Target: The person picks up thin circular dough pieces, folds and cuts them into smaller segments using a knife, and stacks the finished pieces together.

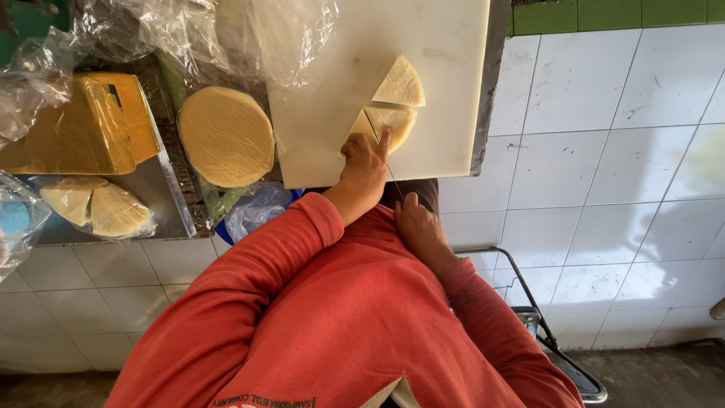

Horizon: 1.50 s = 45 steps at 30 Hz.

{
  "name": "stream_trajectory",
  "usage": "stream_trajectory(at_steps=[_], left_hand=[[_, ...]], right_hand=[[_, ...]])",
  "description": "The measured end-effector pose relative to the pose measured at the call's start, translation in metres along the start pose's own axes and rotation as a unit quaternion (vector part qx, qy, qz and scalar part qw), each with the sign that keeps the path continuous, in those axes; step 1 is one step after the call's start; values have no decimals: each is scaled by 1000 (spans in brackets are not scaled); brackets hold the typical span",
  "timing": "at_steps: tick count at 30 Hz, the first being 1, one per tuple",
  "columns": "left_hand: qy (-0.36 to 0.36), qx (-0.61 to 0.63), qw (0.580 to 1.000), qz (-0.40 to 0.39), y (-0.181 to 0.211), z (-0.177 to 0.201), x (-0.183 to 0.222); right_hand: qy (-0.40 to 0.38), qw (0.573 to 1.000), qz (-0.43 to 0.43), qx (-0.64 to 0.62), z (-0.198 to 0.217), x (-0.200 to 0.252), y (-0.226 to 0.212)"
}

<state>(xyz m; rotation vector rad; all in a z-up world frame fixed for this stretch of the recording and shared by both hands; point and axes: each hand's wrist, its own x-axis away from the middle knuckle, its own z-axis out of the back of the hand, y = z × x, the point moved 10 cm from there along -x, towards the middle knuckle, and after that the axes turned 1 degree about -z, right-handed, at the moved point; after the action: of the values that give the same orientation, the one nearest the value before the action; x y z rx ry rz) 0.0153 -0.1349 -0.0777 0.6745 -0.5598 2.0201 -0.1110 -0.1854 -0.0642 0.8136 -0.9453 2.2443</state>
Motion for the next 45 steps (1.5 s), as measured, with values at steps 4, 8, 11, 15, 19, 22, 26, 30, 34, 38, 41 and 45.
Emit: stream_trajectory(at_steps=[4,8,11,15,19,22,26,30,34,38,41,45], left_hand=[[-8,7,1000,-26,2,0,0],[-41,3,997,-62,6,-2,1],[-51,15,996,-68,7,-3,0],[-77,57,995,-35,2,-9,-2],[-70,71,995,-17,-1,-6,-4],[-93,63,993,-34,3,-9,-5],[-58,35,997,-44,5,-5,-6],[-37,12,998,-57,6,-2,-3],[-15,20,998,-49,5,-1,-4],[-34,86,996,0,-2,-11,-3],[12,18,1000,-19,0,0,-3],[7,14,1000,-13,2,-5,-3]], right_hand=[[5,1000,9,-19,-4,-14,-3],[34,998,44,-19,-2,-29,-16],[33,999,36,-7,-5,-40,-22],[7,1000,22,17,-10,-55,-28],[-22,1000,6,-2,-9,-63,-33],[-31,999,12,-7,-5,-66,-41],[-22,999,25,-17,0,-62,-45],[-38,996,51,69,0,-45,-46],[-32,999,-10,8,0,-59,-37],[0,999,44,-7,-5,-65,-45],[-7,999,26,42,-7,-48,-34],[-7,1000,8,18,-9,-42,-26]])
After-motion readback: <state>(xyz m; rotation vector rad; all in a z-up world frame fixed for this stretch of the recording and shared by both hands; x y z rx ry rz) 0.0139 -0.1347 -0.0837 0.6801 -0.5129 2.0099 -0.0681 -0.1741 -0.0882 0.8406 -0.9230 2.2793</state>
